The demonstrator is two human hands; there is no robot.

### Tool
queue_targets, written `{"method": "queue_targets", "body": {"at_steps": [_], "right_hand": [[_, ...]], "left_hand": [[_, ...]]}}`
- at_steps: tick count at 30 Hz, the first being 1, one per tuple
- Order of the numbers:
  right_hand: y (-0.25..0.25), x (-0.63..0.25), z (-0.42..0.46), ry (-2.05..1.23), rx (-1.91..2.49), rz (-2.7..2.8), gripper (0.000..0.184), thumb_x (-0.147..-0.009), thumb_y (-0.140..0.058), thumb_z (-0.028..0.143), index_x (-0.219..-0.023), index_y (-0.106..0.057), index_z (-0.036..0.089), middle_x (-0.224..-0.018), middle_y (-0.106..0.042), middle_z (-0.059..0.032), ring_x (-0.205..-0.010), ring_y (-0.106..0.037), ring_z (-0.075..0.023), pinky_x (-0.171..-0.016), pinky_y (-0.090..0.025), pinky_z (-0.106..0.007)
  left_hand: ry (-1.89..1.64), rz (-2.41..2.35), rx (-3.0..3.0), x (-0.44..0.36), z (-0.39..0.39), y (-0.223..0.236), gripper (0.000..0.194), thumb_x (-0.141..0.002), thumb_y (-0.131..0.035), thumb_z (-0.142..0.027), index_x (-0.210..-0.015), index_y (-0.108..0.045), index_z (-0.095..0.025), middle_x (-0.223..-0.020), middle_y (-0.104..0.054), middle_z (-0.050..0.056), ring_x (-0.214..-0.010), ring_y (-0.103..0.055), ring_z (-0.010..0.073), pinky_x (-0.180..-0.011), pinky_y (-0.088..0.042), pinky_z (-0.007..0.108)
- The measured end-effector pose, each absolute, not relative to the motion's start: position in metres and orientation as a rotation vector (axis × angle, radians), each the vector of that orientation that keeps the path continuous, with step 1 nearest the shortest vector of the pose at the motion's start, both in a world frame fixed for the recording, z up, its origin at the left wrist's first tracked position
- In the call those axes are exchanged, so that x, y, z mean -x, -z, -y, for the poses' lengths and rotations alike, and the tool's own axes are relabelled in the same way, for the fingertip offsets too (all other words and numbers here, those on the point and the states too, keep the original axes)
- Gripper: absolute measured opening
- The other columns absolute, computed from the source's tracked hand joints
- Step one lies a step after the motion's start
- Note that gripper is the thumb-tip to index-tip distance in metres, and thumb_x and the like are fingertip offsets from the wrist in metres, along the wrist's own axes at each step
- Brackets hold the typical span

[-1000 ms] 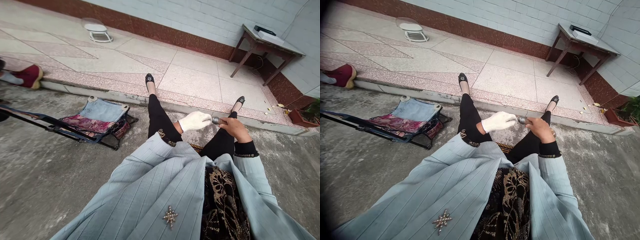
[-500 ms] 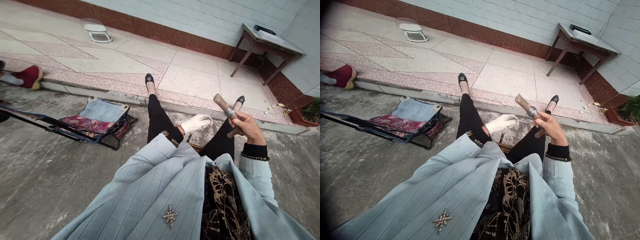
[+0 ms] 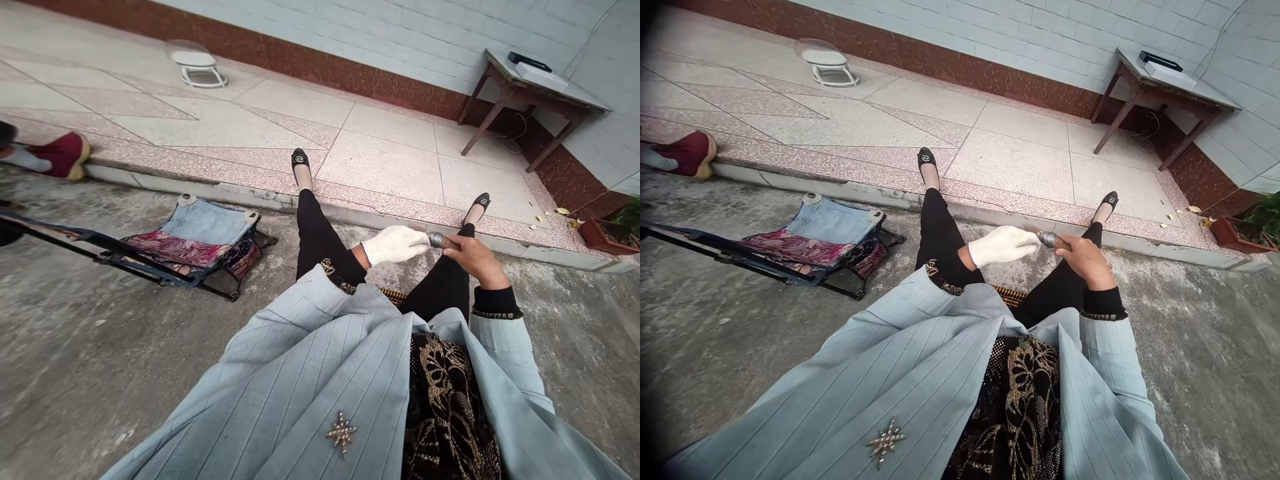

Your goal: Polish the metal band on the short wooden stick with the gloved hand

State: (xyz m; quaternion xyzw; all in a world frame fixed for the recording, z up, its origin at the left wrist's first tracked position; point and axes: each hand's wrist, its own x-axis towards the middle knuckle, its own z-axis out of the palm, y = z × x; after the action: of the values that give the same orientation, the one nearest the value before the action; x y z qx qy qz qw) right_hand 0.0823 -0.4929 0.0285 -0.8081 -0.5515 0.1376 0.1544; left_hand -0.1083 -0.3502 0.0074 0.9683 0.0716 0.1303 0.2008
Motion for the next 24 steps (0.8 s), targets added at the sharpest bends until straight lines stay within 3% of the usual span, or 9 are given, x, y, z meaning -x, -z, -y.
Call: {"method": "queue_targets", "body": {"at_steps": [5,10,13,17,21,24], "right_hand": [[-0.039,-0.081,0.504,-0.926,1.951,1.694,0.045,-0.078,-0.067,0.034,-0.122,-0.070,0.024,-0.092,-0.074,-0.0067,-0.084,-0.064,-0.0252,-0.073,-0.050,-0.035],[-0.042,-0.086,0.513,-1.031,1.784,1.622,0.052,-0.077,-0.068,0.039,-0.125,-0.066,0.021,-0.087,-0.070,-0.0053,-0.071,-0.060,-0.0193,-0.059,-0.050,-0.031],[-0.045,-0.085,0.514,-0.945,1.589,1.367,0.051,-0.077,-0.069,0.038,-0.124,-0.064,0.017,-0.080,-0.063,-0.0031,-0.065,-0.054,-0.0148,-0.051,-0.047,-0.026],[-0.050,-0.081,0.510,-0.764,1.425,1.117,0.031,-0.080,-0.067,0.036,-0.106,-0.067,0.018,-0.076,-0.058,-0.0004,-0.061,-0.050,-0.0114,-0.052,-0.045,-0.023],[-0.047,-0.081,0.506,-0.685,1.403,1.053,0.021,-0.081,-0.067,0.033,-0.097,-0.067,0.019,-0.076,-0.058,0.0006,-0.060,-0.050,-0.0095,-0.054,-0.044,-0.021],[-0.040,-0.084,0.501,-0.569,1.499,1.028,0.028,-0.080,-0.065,0.035,-0.103,-0.068,0.018,-0.074,-0.058,0.0006,-0.059,-0.050,-0.0110,-0.056,-0.045,-0.024]], "left_hand": [[-0.295,-0.084,-2.540,0.109,0.337,-0.012,0.025,-0.091,-0.048,-0.030,-0.100,-0.069,-0.019,-0.093,-0.070,0.001,-0.083,-0.062,0.0145,-0.072,-0.040,0.024],[-0.368,-0.073,-2.054,0.109,0.329,0.006,0.024,-0.089,-0.051,-0.030,-0.097,-0.067,-0.014,-0.094,-0.068,0.004,-0.080,-0.059,0.0119,-0.075,-0.043,0.024],[-0.379,-0.165,-1.866,0.108,0.337,0.018,0.025,-0.090,-0.049,-0.033,-0.097,-0.065,-0.014,-0.082,-0.063,0.002,-0.064,-0.051,0.0086,-0.061,-0.039,0.022],[-0.302,-0.112,-1.825,0.109,0.351,0.023,0.027,-0.092,-0.046,-0.035,-0.094,-0.064,-0.016,-0.068,-0.054,-0.002,-0.056,-0.043,0.0076,-0.056,-0.035,0.021],[-0.253,-0.059,-1.944,0.116,0.356,0.016,0.032,-0.094,-0.044,-0.038,-0.095,-0.066,-0.015,-0.077,-0.059,0.000,-0.058,-0.045,0.0075,-0.058,-0.036,0.021],[-0.254,0.001,-2.042,0.122,0.356,0.004,0.032,-0.094,-0.044,-0.037,-0.093,-0.066,-0.015,-0.088,-0.064,0.002,-0.068,-0.051,0.0090,-0.066,-0.040,0.022]]}}
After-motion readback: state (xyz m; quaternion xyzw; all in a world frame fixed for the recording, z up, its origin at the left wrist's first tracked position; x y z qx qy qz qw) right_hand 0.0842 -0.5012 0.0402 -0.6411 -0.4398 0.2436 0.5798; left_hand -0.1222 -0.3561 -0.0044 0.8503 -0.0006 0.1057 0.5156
